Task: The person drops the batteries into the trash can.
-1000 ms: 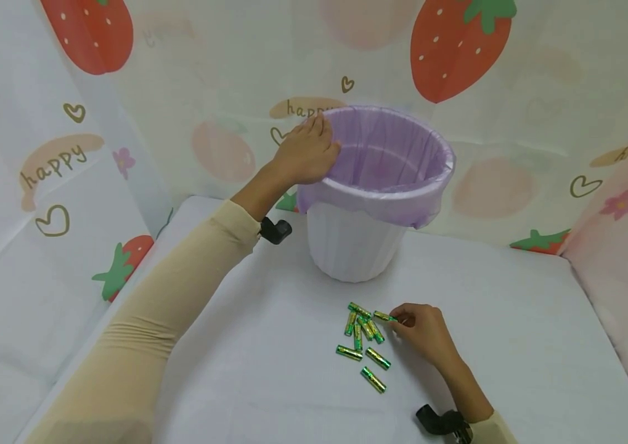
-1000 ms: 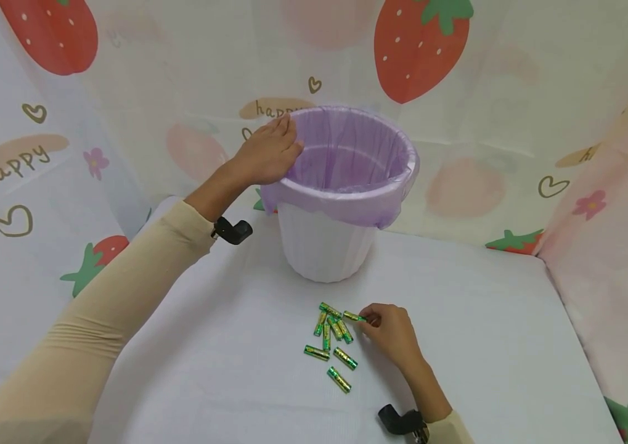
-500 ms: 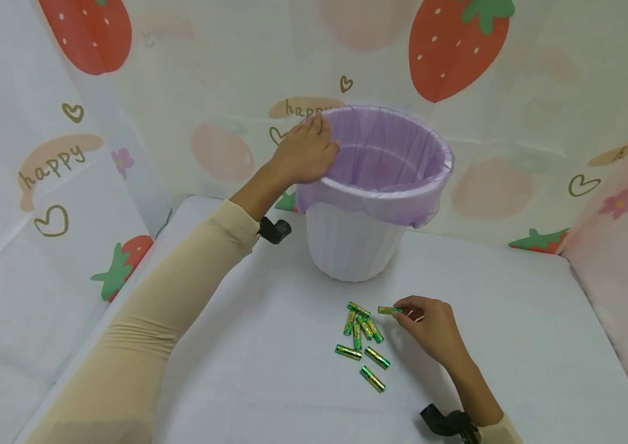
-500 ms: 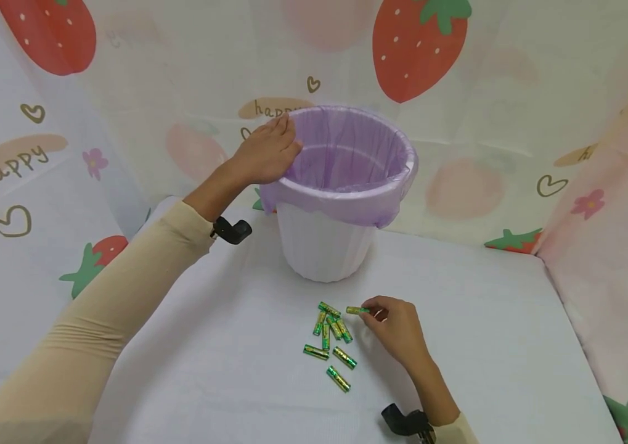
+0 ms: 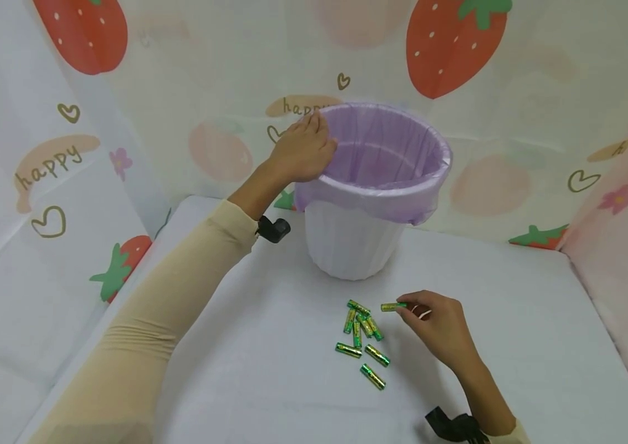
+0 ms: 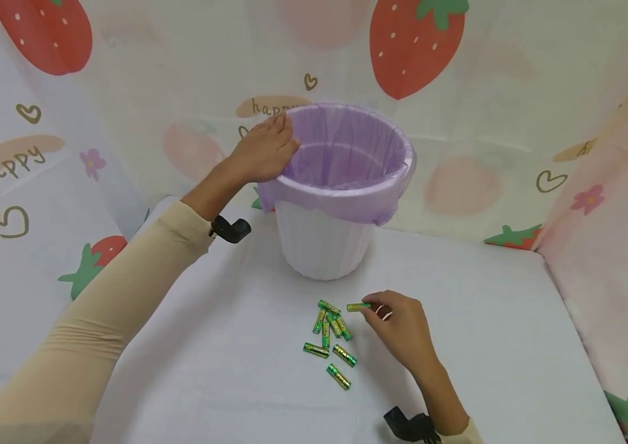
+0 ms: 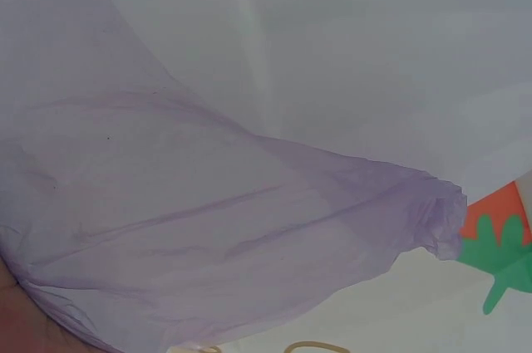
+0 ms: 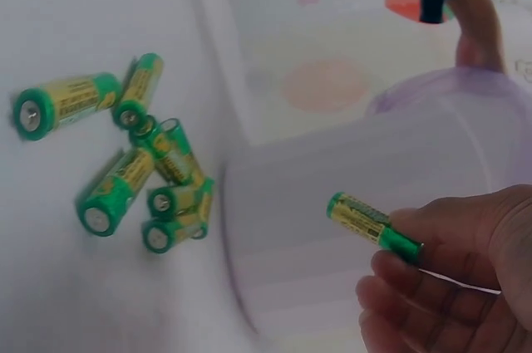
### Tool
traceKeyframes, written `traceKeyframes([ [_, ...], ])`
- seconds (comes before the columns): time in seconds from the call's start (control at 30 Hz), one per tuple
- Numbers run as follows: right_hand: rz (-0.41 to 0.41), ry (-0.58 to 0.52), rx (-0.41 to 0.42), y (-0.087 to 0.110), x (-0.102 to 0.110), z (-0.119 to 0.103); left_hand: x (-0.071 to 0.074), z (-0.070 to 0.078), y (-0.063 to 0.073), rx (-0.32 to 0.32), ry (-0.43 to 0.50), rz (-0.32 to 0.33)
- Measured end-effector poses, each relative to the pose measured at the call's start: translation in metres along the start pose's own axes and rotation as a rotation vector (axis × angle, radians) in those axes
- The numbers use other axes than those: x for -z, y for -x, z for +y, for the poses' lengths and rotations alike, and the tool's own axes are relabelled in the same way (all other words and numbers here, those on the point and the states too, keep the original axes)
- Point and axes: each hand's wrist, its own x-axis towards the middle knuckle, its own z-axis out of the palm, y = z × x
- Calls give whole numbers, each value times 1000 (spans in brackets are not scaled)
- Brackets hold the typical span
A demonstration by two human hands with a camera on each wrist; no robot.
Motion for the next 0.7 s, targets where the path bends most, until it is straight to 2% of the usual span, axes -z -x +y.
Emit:
traceKeyframes([
  [0.3, 43, 9, 26, 2, 16, -18, 4, 2, 1, -2, -4, -3],
  [0.7, 32, 2, 108, -5, 38, -36, 4, 3, 2, 1, 2, -13],
])
